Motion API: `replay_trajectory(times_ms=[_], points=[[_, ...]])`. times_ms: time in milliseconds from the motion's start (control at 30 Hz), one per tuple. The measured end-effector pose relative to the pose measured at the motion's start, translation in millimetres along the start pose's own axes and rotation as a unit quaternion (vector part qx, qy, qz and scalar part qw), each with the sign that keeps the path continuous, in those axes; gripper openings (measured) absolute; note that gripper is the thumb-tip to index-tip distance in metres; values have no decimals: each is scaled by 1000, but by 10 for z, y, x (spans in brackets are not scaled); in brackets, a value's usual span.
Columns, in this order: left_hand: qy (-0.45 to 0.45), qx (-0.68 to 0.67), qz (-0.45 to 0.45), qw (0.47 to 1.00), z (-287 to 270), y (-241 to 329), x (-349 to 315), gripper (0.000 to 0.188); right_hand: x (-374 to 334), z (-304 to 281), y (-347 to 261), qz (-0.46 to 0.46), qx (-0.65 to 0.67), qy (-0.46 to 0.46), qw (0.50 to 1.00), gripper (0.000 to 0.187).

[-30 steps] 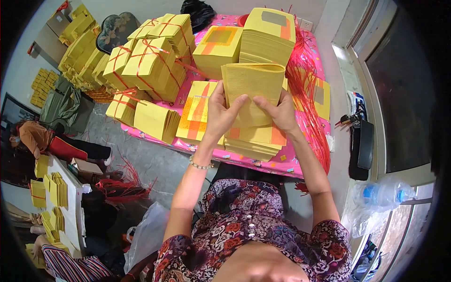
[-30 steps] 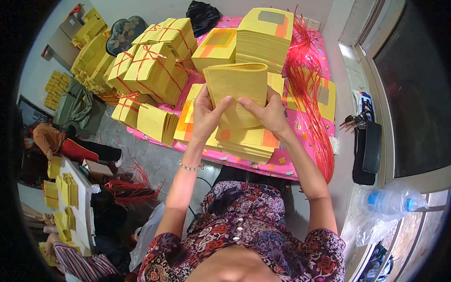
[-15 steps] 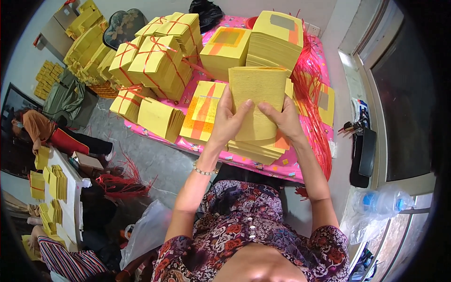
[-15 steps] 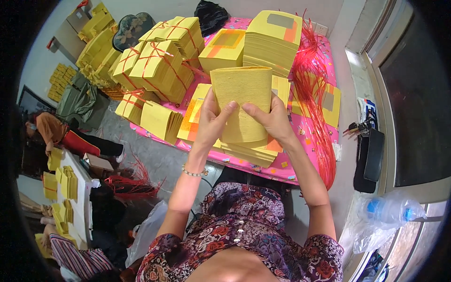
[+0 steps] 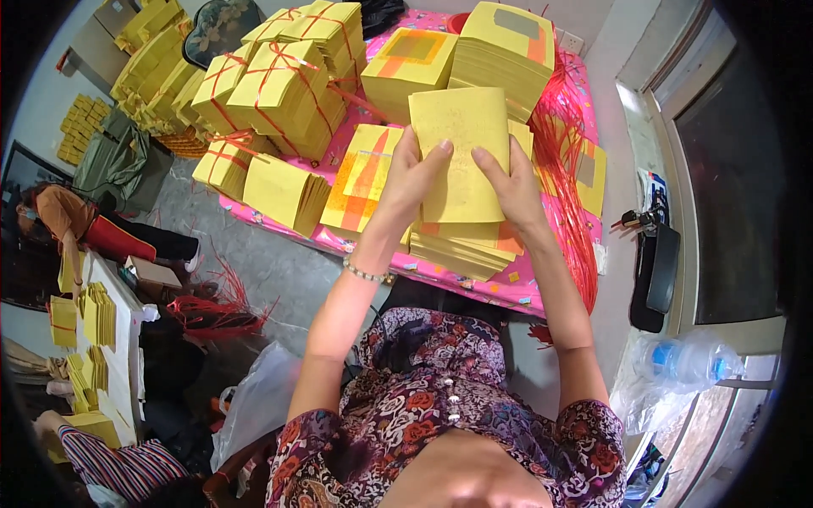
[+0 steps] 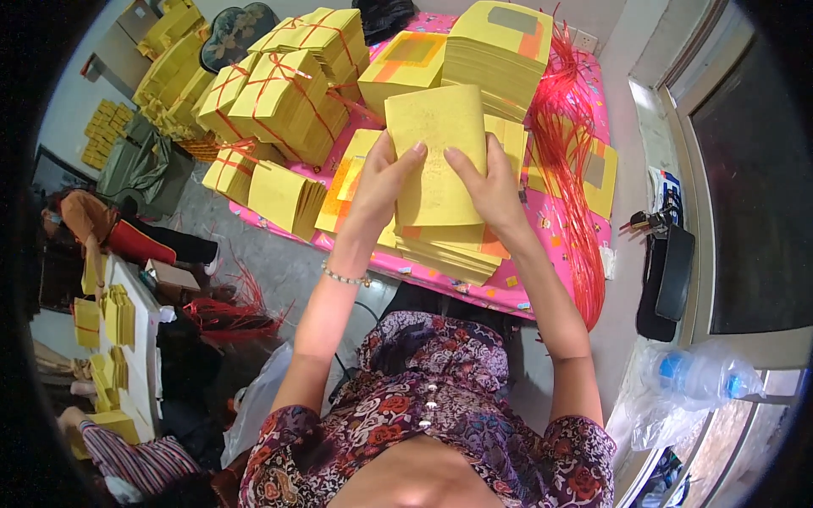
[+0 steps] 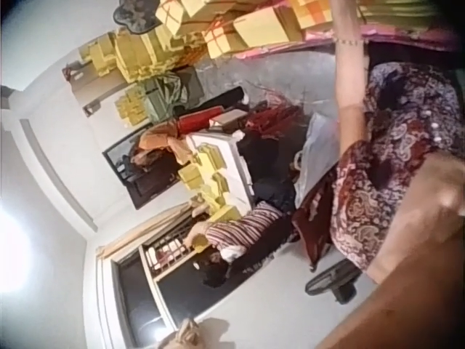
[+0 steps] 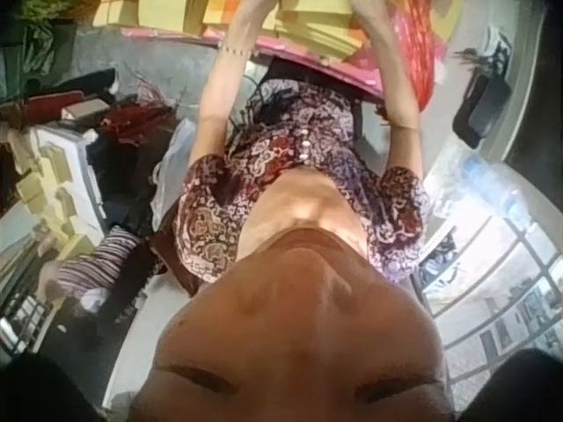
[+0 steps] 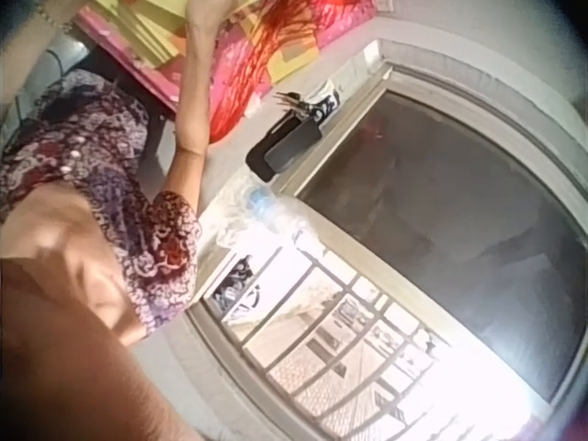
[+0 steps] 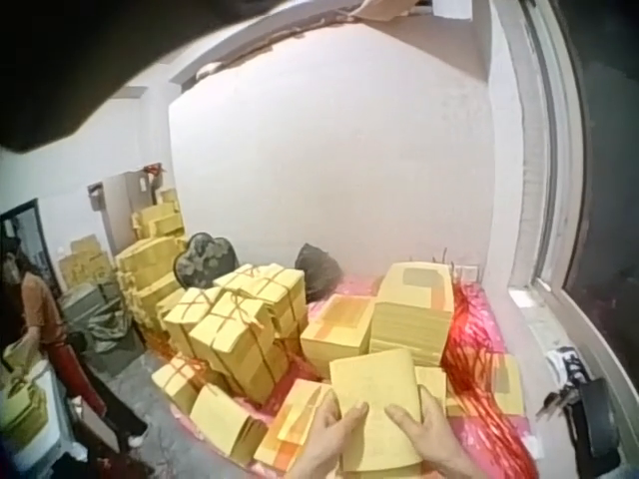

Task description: Counting and organizing stacks of yellow joss ritual paper at a workstation.

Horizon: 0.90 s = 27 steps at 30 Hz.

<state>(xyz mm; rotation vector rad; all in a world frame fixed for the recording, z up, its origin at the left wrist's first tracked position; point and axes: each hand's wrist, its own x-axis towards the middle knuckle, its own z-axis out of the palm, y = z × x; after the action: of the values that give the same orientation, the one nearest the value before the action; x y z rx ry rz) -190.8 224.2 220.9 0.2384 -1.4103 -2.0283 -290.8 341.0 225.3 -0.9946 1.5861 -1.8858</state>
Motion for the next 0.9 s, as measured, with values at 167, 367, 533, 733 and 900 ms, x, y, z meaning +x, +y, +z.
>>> replay_trajectory(times_ms=[167, 367, 533, 733, 900], points=[[4, 18, -23, 1000, -4, -19, 22, 40, 41, -6, 62, 27, -22, 9, 999, 39], [1, 21, 26, 999, 6, 39, -66, 41, -25, 18, -40, 9, -18, 2, 1000, 36], [-4, 56, 82, 995, 88, 78, -175, 44, -80, -17, -92, -5, 23, -16, 1000, 34], [-7, 74, 108, 991, 27, 110, -238, 46, -66, -8, -173, -69, 71, -20, 995, 32], [-12, 81, 131, 988, 11, 171, -324, 46, -112, 43, -264, -89, 49, -24, 995, 27]])
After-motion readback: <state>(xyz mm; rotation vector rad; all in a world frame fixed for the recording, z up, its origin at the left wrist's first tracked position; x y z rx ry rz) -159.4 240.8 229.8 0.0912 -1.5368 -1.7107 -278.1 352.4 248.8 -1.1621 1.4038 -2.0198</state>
